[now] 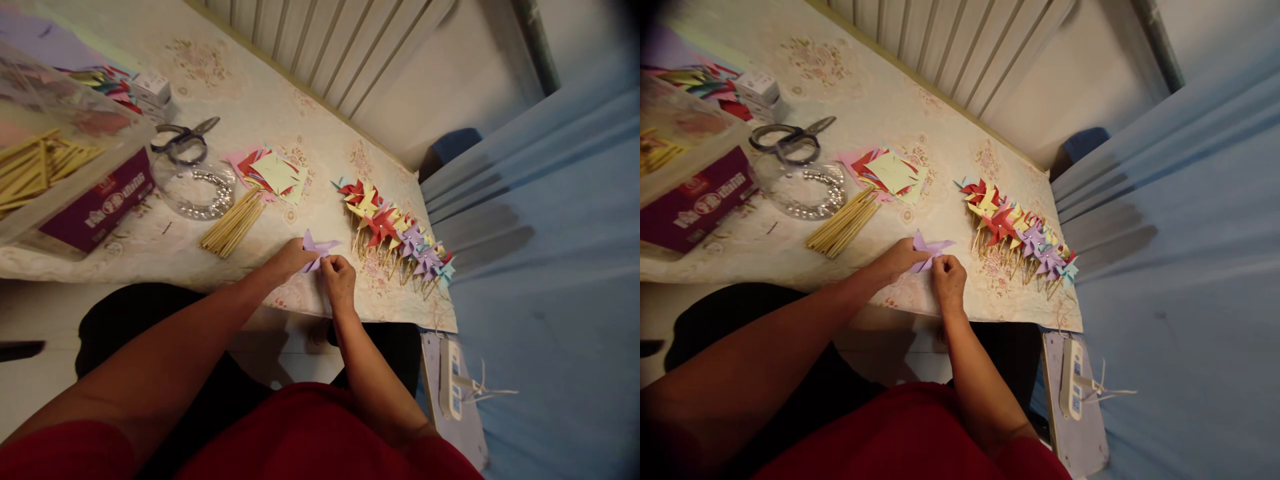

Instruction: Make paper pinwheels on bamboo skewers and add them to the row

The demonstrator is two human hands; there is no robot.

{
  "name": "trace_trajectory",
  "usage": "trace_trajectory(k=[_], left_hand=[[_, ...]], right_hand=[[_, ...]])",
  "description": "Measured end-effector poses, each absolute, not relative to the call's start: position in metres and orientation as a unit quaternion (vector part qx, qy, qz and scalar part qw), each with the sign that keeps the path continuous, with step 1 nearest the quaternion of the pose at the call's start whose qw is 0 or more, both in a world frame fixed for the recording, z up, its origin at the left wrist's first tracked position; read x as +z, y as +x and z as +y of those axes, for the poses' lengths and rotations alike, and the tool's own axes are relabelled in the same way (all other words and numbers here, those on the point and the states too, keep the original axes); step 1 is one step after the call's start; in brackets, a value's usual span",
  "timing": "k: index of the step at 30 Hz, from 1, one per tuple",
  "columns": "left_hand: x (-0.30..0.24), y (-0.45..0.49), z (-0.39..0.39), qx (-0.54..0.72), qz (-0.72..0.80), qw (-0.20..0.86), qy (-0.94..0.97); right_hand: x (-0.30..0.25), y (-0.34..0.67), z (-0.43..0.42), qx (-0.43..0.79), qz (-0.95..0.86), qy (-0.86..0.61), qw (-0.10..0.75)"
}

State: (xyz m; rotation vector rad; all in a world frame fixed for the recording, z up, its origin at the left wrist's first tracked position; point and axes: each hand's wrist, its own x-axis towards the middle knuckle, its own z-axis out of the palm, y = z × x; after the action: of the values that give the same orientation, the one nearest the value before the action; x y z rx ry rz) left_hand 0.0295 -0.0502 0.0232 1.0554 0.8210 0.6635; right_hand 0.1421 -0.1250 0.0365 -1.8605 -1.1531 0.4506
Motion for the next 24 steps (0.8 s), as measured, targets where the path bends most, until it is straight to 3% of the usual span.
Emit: trace_trajectory(k=[24], left_hand=[[0.0170,0.0318,-0.0498,0.293,0.368,0.719,0.512]], right_hand=[[0.0340,0.1450,-0.1229,0.185,-0.434,-0.772,0.426]])
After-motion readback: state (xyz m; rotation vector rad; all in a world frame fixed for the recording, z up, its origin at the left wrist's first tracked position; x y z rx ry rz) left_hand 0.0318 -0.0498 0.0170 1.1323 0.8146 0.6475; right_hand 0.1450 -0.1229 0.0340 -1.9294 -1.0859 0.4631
